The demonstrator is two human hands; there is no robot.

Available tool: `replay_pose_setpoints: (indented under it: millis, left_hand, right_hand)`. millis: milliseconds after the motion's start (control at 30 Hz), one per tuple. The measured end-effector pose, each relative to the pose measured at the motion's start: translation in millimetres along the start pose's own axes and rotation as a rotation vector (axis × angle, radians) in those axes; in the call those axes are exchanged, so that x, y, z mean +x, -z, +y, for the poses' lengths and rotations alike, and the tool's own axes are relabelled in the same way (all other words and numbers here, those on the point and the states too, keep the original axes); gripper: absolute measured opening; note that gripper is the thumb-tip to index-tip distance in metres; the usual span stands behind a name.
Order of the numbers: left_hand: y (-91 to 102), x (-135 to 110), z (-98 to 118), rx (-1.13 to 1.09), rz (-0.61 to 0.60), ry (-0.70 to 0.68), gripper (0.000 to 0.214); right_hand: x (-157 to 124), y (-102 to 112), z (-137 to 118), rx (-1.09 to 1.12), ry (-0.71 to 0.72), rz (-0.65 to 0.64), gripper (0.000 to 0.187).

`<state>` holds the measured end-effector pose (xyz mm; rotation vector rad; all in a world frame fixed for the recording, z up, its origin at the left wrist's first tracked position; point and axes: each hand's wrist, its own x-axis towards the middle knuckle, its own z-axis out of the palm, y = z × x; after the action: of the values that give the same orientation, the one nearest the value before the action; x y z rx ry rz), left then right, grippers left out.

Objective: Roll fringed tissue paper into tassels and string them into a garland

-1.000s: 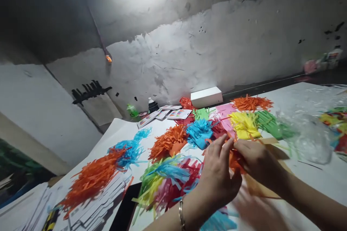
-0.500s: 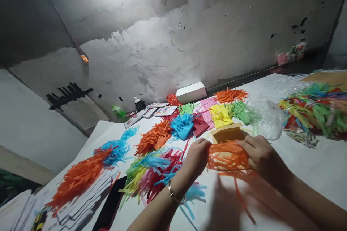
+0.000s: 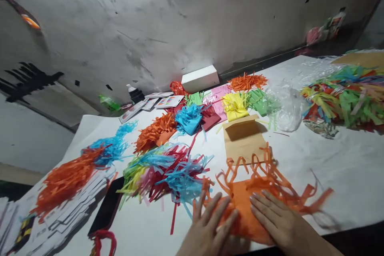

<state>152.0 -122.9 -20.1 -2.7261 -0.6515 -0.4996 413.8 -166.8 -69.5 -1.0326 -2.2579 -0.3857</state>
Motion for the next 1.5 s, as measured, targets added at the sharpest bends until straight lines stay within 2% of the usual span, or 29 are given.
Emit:
replay_pose_setpoints:
  millis: [67, 100, 200, 267, 367, 433, 500, 600, 733, 833, 933, 1000, 1100, 1167, 1233, 1333, 1433, 1500]
  left_hand:
    - [-18.1, 6.3, 22.7, -0.069, 0.117, 0.058, 0.029]
    - [-25.4, 10.7, 31.7, -0.123, 0.138, 0.105, 0.028]
    - [-35.7, 21.1, 44.5, -0.301, 0.08, 0.231, 0.031]
    - [-34.8, 22.9, 42.9, -0.396, 0.025, 0.275, 0.027]
    - [-31.8, 21.7, 36.8, -0.452, 0.016, 0.362, 0.023]
    - [-32.5, 22.9, 33.8, -0.433, 0.012, 0.478, 0.022]
    - [-35.6, 28.0, 31.2, -0.397, -0.023, 0.6, 0.02]
    - [-41.9, 40.8, 25.9, -0.336, -0.104, 0.679, 0.015]
    - [-47.3, 55.4, 19.0, -0.251, -0.227, 0.719, 0.018]
    - [-49.2, 60.2, 17.2, -0.212, -0.288, 0.735, 0.019]
    - [-51.3, 61.7, 17.8, -0.178, -0.313, 0.732, 0.019]
    - [-52.4, 62.1, 18.0, -0.173, -0.318, 0.73, 0.019]
    - [-50.6, 62.0, 16.4, -0.197, -0.315, 0.733, 0.019]
    - [-45.2, 61.1, 15.0, -0.25, -0.255, 0.728, 0.016]
    - [-37.4, 59.1, 15.1, -0.293, -0.127, 0.677, 0.003]
    - [-27.7, 53.6, 19.8, -0.299, 0.044, 0.506, 0.025]
    - [-26.9, 46.6, 27.1, -0.355, 0.092, 0.397, 0.013]
    - [-29.8, 41.6, 30.6, -0.412, 0.094, 0.389, 0.022]
  right_hand:
    - [-3.7, 3.3, 0.4, 0.012, 0.031, -0.043, 0.042]
    - [-5.1, 6.5, 1.7, 0.027, 0.034, -0.042, 0.041]
    - [-10.5, 16.6, 5.8, 0.121, -0.025, -0.039, 0.04]
    - [-14.2, 21.3, 6.6, 0.166, -0.117, -0.047, 0.039]
    - [-13.2, 21.7, 4.4, 0.181, -0.331, -0.016, 0.025]
    - [-7.1, 16.7, 2.4, 0.182, -0.504, 0.023, 0.02]
    - [0.8, 8.3, 2.0, 0.139, -0.612, 0.044, 0.022]
    - [8.8, -5.2, 5.9, 0.008, -0.634, 0.046, 0.025]
    - [11.7, -12.9, 13.8, -0.063, -0.603, -0.078, 0.029]
    - [16.0, -5.2, 15.8, -0.129, -0.584, -0.114, 0.027]
    - [20.6, 8.7, 12.3, -0.18, -0.506, 0.011, 0.021]
    - [20.6, 15.4, 7.8, -0.059, -0.351, 0.061, 0.019]
    - [16.8, 17.1, 2.5, 0.125, -0.197, 0.019, 0.026]
    - [15.4, 15.3, 2.5, 0.124, -0.183, -0.008, 0.034]
    - [17.3, 14.8, 4.9, 0.13, -0.168, -0.022, 0.037]
    - [24.7, 18.3, 8.1, 0.217, -0.202, -0.016, 0.028]
    - [29.1, 22.3, 6.1, 0.303, -0.232, -0.036, 0.022]
    - [26.0, 22.0, 2.5, 0.274, -0.244, -0.052, 0.025]
